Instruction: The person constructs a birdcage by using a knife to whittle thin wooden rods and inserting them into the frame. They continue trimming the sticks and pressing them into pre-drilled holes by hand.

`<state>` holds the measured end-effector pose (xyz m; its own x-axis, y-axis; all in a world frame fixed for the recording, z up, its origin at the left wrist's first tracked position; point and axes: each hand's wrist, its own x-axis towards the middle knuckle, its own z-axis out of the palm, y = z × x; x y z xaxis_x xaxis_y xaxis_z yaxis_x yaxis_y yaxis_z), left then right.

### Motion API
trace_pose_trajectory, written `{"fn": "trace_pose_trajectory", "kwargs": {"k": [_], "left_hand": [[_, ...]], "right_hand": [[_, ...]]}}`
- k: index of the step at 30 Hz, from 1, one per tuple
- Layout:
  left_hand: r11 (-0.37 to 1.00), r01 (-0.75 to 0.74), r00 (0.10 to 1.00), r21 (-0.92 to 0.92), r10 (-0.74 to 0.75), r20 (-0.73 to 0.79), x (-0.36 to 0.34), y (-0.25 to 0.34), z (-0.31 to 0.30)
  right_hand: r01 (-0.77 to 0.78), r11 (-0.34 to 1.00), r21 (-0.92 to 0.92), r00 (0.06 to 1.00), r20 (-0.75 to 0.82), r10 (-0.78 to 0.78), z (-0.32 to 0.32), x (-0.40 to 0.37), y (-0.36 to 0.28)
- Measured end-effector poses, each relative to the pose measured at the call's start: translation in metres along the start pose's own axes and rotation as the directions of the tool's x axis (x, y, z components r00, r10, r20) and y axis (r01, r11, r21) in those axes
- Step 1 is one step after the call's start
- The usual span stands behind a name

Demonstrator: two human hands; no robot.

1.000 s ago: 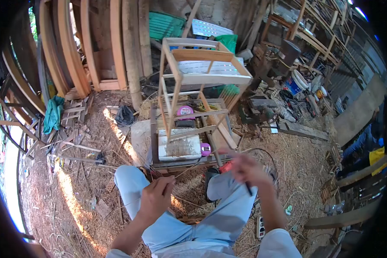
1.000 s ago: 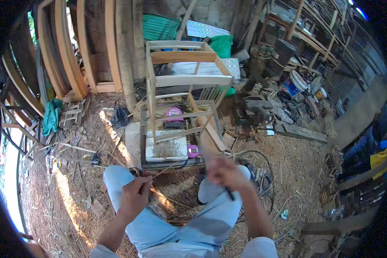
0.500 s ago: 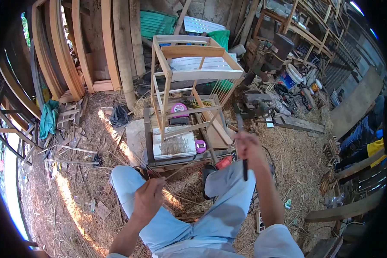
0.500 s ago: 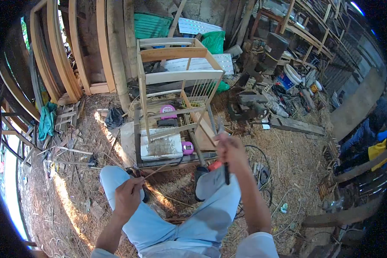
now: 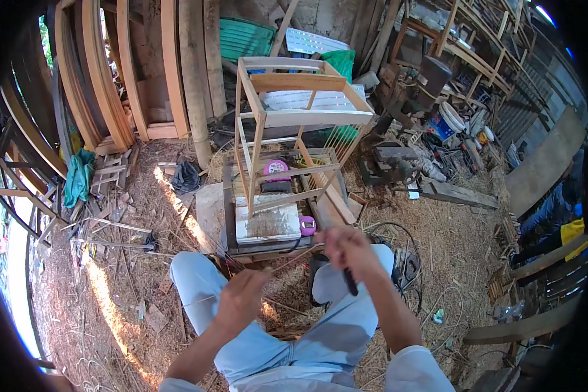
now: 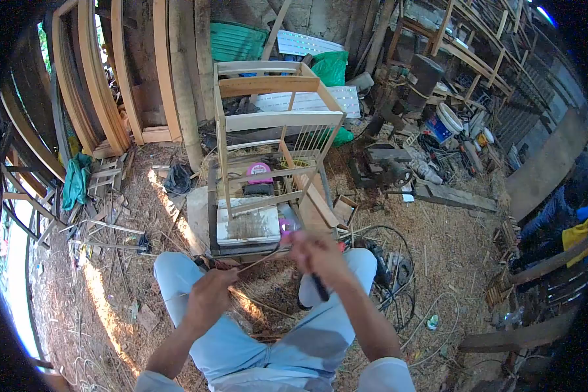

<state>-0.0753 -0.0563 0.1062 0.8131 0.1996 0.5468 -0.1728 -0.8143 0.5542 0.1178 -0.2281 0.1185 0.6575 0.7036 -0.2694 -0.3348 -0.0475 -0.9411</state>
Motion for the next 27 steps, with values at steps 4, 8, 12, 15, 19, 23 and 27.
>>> {"fn": "trace_pose_trajectory", "kwargs": {"k": [4,8,12,15,19,23,27], "left_hand": [[0.970,0.241,0.970,0.035,-0.239,-0.045,-0.022,-0.020,-0.021],[0.994,0.097,0.987,0.054,-0.089,-0.137,0.002,-0.003,0.001],[0.993,-0.048,0.993,0.104,0.058,-0.101,0.020,0.008,0.013],[0.999,-0.044,0.996,0.007,0.045,-0.078,0.015,0.004,0.009],[0.998,-0.001,0.998,-0.056,-0.002,-0.066,-0.006,-0.010,0.003],[0.928,0.366,0.925,-0.074,-0.371,-0.083,-0.018,-0.025,-0.014],[0.940,0.296,0.949,-0.170,-0.310,-0.063,0.011,0.000,0.014]], "right_hand": [[0.096,0.995,0.036,0.945,-0.317,-0.080,-0.053,0.006,-0.025],[-0.046,0.987,-0.155,0.999,-0.008,0.045,0.006,-0.012,-0.002],[-0.062,0.995,0.078,0.964,0.262,0.039,0.045,-0.008,0.000],[-0.114,0.978,0.172,0.956,0.286,0.062,0.035,-0.005,-0.003],[0.048,0.999,0.025,0.992,-0.119,-0.045,-0.016,0.000,0.001],[0.028,0.990,0.137,0.990,-0.144,-0.008,-0.052,-0.004,-0.013],[-0.025,0.999,0.043,0.973,0.229,0.014,0.018,-0.007,0.014]]}}
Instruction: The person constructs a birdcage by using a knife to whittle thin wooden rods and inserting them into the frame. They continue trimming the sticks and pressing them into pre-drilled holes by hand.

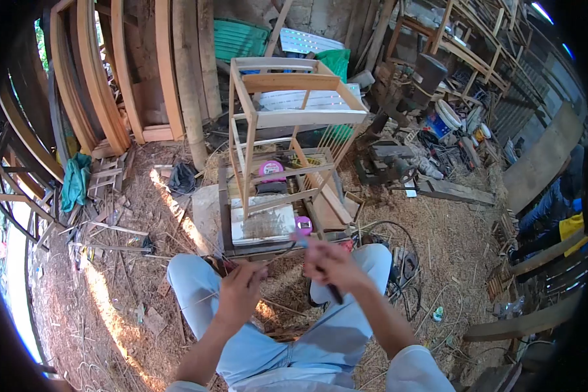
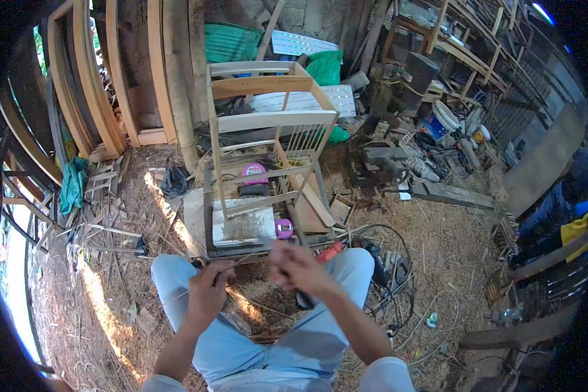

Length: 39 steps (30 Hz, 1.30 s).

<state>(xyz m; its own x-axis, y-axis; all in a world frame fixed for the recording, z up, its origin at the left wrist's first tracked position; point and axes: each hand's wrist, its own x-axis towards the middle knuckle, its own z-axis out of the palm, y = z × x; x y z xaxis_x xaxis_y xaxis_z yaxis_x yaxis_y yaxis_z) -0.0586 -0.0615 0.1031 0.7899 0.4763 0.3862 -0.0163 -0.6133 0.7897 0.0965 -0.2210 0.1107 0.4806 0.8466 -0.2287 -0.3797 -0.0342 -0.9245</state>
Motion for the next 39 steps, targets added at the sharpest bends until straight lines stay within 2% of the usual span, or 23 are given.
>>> {"fn": "trace_pose_trajectory", "kwargs": {"k": [1,2,4,5,6,7,8,12,14,15,18,21,23,25,26,27,28,30,31,32,34,37,39], "left_hand": [[0.998,-0.067,0.998,-0.021,0.067,0.009,0.001,0.005,0.004],[0.997,-0.067,0.998,-0.022,0.068,0.013,0.002,0.005,0.004],[0.998,-0.056,0.998,0.017,0.056,0.012,0.000,0.000,-0.005],[0.998,-0.050,0.999,0.025,0.050,0.008,-0.004,-0.005,-0.014],[0.998,0.023,1.000,0.051,-0.023,-0.012,-0.010,-0.014,-0.026],[0.993,0.092,0.995,0.076,-0.089,-0.034,-0.012,-0.020,-0.034],[0.993,0.091,0.995,0.081,-0.088,-0.040,-0.012,-0.024,-0.036],[0.992,0.124,0.992,0.021,-0.124,-0.005,-0.008,-0.013,-0.015],[0.999,-0.046,0.999,-0.014,0.046,0.008,-0.002,-0.006,0.006],[0.985,-0.168,0.985,0.024,0.168,0.036,0.002,0.003,0.010],[0.987,-0.162,0.984,-0.021,0.163,0.074,0.003,0.007,0.007],[0.971,-0.232,0.966,0.051,0.224,0.130,-0.006,0.002,0.002],[0.960,-0.262,0.964,0.097,0.254,0.084,-0.010,-0.006,-0.008],[0.945,-0.291,0.957,0.145,0.288,0.042,-0.016,-0.023,-0.024],[0.987,-0.104,0.994,0.125,0.107,-0.014,-0.022,-0.035,-0.035],[0.992,0.085,0.995,0.095,-0.079,-0.066,-0.020,-0.035,-0.043],[0.991,0.088,0.994,0.099,-0.081,-0.068,-0.017,-0.031,-0.043],[0.976,0.199,0.979,0.094,-0.202,0.026,-0.008,-0.013,-0.029],[0.994,0.101,0.995,0.049,-0.101,0.000,-0.005,-0.014,-0.013],[0.996,0.087,0.996,0.029,-0.087,0.010,-0.001,-0.008,0.000],[0.983,-0.167,0.986,0.078,0.168,-0.004,0.005,0.006,0.006],[0.952,-0.261,0.965,0.160,0.257,0.043,0.002,0.004,-0.005],[0.922,-0.330,0.944,0.200,0.323,0.067,-0.004,-0.007,-0.013]], "right_hand": [[0.016,0.998,0.069,0.991,0.128,-0.024,0.011,0.004,-0.001],[0.016,0.997,0.071,0.992,0.125,-0.025,0.007,0.004,-0.004],[-0.019,0.998,0.062,0.980,-0.197,0.030,-0.008,0.006,-0.007],[0.026,0.977,0.212,0.982,-0.190,0.015,-0.033,0.010,-0.001],[0.146,0.983,0.112,0.929,-0.357,-0.098,-0.042,0.005,-0.015],[0.189,0.967,0.170,0.890,-0.445,-0.095,-0.061,-0.002,-0.028],[0.252,0.959,0.129,0.922,-0.334,-0.198,-0.091,-0.004,-0.024],[0.003,0.998,-0.070,0.959,-0.284,-0.023,-0.013,-0.015,-0.017],[0.001,0.998,0.062,0.999,0.040,-0.004,0.013,-0.007,-0.006],[0.002,0.998,0.062,0.999,0.033,-0.004,0.012,-0.005,-0.005],[-0.030,0.985,0.169,0.993,0.113,0.011,0.008,0.005,-0.006],[-0.041,0.999,0.030,0.995,0.087,0.039,0.001,0.000,-0.009],[-0.052,0.997,0.061,0.974,-0.215,0.063,-0.014,0.000,-0.007],[0.130,0.991,-0.005,0.866,-0.486,-0.117,-0.066,0.001,-0.008],[0.185,0.974,0.134,0.855,-0.511,-0.092,-0.089,-0.003,-0.021],[0.184,0.979,0.082,0.892,-0.432,-0.132,-0.089,-0.008,-0.029],[0.186,0.982,0.028,0.923,-0.349,-0.165,-0.085,-0.013,-0.035],[-0.107,0.994,-0.028,0.906,-0.414,0.086,-0.039,-0.004,-0.022],[-0.023,1.000,-0.007,0.989,-0.148,0.021,-0.006,0.002,-0.009],[0.055,0.998,0.026,0.992,0.116,-0.057,0.012,0.003,-0.002],[-0.004,0.997,0.076,0.997,0.078,-0.002,0.010,0.011,-0.005],[-0.019,0.996,0.090,0.999,0.031,0.016,0.001,0.007,-0.010],[0.129,0.992,0.012,0.919,-0.377,-0.115,-0.027,0.008,-0.013]]}}
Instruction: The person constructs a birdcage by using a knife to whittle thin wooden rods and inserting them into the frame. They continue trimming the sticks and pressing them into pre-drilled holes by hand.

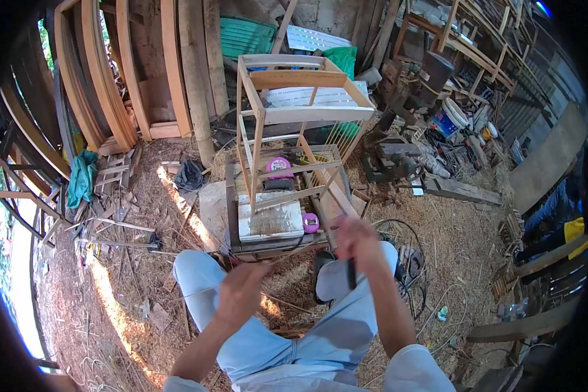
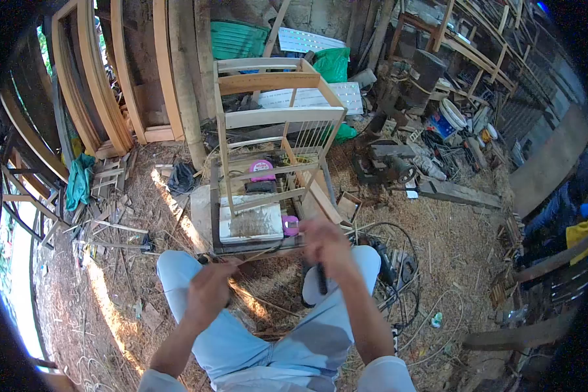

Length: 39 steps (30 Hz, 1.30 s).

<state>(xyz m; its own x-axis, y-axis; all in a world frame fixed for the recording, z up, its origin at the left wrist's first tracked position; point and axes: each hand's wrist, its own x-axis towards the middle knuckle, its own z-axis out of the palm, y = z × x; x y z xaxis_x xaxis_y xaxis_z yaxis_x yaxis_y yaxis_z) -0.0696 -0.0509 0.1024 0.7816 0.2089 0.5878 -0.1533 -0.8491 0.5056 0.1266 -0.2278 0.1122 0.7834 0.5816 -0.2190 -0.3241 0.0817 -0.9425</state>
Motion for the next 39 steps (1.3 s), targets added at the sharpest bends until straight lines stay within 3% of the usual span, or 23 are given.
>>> {"fn": "trace_pose_trajectory", "kwargs": {"k": [1,2,3,5,7,9,12,15,17,18,20,21,23,24,26,29,33,37,39], "left_hand": [[0.995,0.098,0.995,-0.006,-0.098,-0.020,-0.013,-0.013,-0.006],[0.982,0.191,0.981,-0.008,-0.191,-0.037,-0.019,-0.021,-0.011],[0.981,0.193,0.981,-0.001,-0.193,-0.036,-0.016,-0.019,-0.015],[0.847,0.488,0.872,-0.211,-0.481,0.089,-0.004,-0.004,-0.015],[0.856,0.435,0.900,-0.280,-0.425,0.099,0.003,0.000,0.003],[0.855,0.385,0.922,-0.347,-0.370,0.111,0.010,0.010,0.014],[0.871,0.369,0.929,-0.325,-0.336,0.155,0.018,0.020,0.008],[0.860,0.372,0.926,-0.350,-0.316,0.208,0.017,0.020,0.000],[0.842,0.436,0.895,-0.317,-0.370,0.250,0.011,0.016,-0.008],[0.840,0.439,0.894,-0.318,-0.373,0.248,0.001,0.006,-0.012],[0.708,0.607,0.794,-0.360,-0.536,0.286,-0.019,-0.019,-0.023],[0.708,0.611,0.791,-0.354,-0.542,0.283,-0.020,-0.019,-0.024],[0.760,0.530,0.848,-0.376,-0.487,0.210,-0.013,-0.014,-0.016],[0.766,0.480,0.876,-0.428,-0.448,0.181,-0.005,-0.007,-0.011],[0.770,0.465,0.885,-0.438,-0.418,0.204,0.003,0.002,0.000],[0.801,0.426,0.904,-0.420,-0.356,0.237,0.013,0.011,0.003],[0.795,0.447,0.892,-0.410,-0.357,0.278,0.011,0.013,-0.003],[0.784,0.474,0.871,-0.402,-0.351,0.343,0.011,0.017,-0.006],[0.794,0.473,0.873,-0.381,-0.365,0.324,0.007,0.015,-0.009]], "right_hand": [[0.030,0.996,0.088,0.992,-0.123,-0.019,-0.018,0.005,-0.019],[0.084,0.985,0.152,0.994,-0.077,-0.073,-0.047,0.014,-0.019],[0.066,0.985,0.162,0.997,0.020,-0.070,-0.050,0.007,-0.029],[-0.038,0.998,0.045,0.998,0.043,0.036,-0.028,-0.006,-0.018],[-0.134,0.990,-0.052,0.945,0.293,0.143,0.001,-0.018,0.007],[-0.104,0.992,0.071,0.891,0.451,0.061,0.038,-0.024,0.005],[-0.121,0.991,0.058,0.857,0.510,0.075,0.029,-0.014,0.000],[-0.163,0.985,-0.053,0.864,0.474,0.169,0.019,-0.015,-0.001],[-0.054,0.998,0.033,0.987,0.151,0.049,-0.008,-0.003,0.003],[0.011,0.997,0.074,0.999,-0.049,-0.007,-0.025,0.004,-0.005],[0.089,0.985,0.145,0.994,0.051,-0.098,-0.067,0.011,-0.020],[0.084,0.985,0.149,0.994,0.057,-0.093,-0.061,0.009,-0.014],[-0.056,0.997,-0.055,0.998,-0.011,0.055,-0.040,-0.003,0.000],[-0.090,0.985,-0.149,0.991,0.087,0.104,-0.014,-0.016,-0.005],[-0.100,0.995,0.029,0.896,0.437,0.077,0.019,-0.024,0.003],[-0.065,0.997,0.033,0.841,0.540,0.037,0.039,-0.015,0.010],[-0.105,0.993,-0.054,0.816,0.567,0.117,0.030,-0.015,0.001],[-0.022,0.994,-0.103,0.854,0.515,0.072,0.022,-0.014,0.005],[-0.027,0.985,-0.172,0.936,0.342,0.085,0.015,-0.014,0.007]]}}
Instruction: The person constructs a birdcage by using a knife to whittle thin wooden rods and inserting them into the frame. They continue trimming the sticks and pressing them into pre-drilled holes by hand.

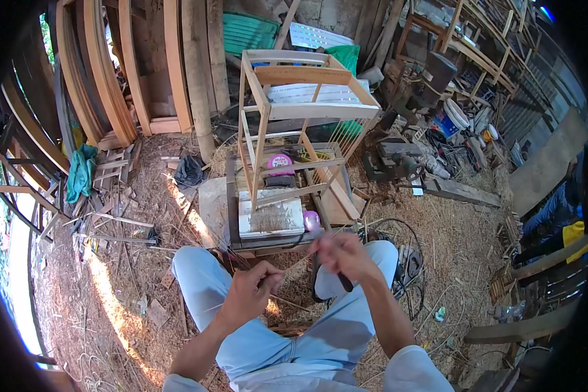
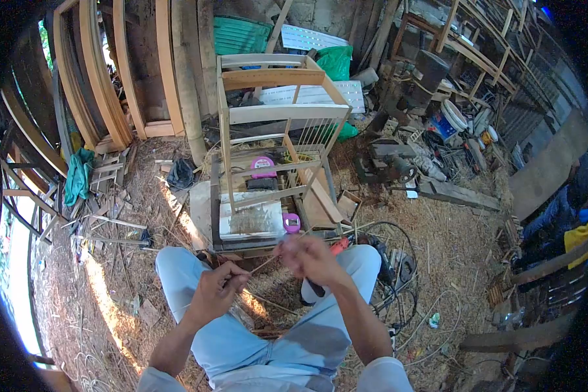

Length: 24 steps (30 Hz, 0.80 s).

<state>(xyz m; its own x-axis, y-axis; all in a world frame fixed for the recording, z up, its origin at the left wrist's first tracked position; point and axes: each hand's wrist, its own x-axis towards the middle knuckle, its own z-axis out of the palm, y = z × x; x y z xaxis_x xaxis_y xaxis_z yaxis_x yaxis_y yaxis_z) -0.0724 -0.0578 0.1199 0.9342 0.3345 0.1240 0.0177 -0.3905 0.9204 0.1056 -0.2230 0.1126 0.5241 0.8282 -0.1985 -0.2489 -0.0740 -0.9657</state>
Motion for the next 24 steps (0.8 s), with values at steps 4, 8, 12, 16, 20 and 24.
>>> {"fn": "trace_pose_trajectory", "kwargs": {"k": [4,8,12,16,20,24], "left_hand": [[0.987,0.147,0.984,-0.060,-0.153,-0.093,-0.016,-0.031,-0.023],[0.996,0.095,0.984,-0.004,-0.094,-0.151,-0.003,-0.023,-0.008],[0.999,-0.041,0.996,-0.027,0.039,-0.074,0.011,-0.015,0.013],[0.992,-0.075,0.990,0.102,0.086,-0.112,0.003,-0.012,0.000],[0.972,0.165,0.976,0.167,-0.137,-0.166,-0.011,-0.030,-0.025],[0.990,0.005,0.957,0.140,0.036,-0.288,-0.001,-0.025,0.001]], "right_hand": [[0.124,0.963,0.241,0.971,-0.232,-0.067,-0.068,-0.006,-0.019],[-0.075,0.985,0.157,0.962,-0.247,0.113,-0.026,-0.006,0.003],[-0.034,0.984,0.176,0.993,0.120,0.013,0.020,0.002,0.009],[-0.018,0.985,0.172,0.996,0.084,0.004,0.000,0.005,0.002],[0.203,0.931,0.302,0.935,-0.342,-0.093,-0.060,0.005,-0.008],[-0.082,0.996,0.047,0.961,-0.262,0.091,-0.004,-0.004,-0.005]]}}
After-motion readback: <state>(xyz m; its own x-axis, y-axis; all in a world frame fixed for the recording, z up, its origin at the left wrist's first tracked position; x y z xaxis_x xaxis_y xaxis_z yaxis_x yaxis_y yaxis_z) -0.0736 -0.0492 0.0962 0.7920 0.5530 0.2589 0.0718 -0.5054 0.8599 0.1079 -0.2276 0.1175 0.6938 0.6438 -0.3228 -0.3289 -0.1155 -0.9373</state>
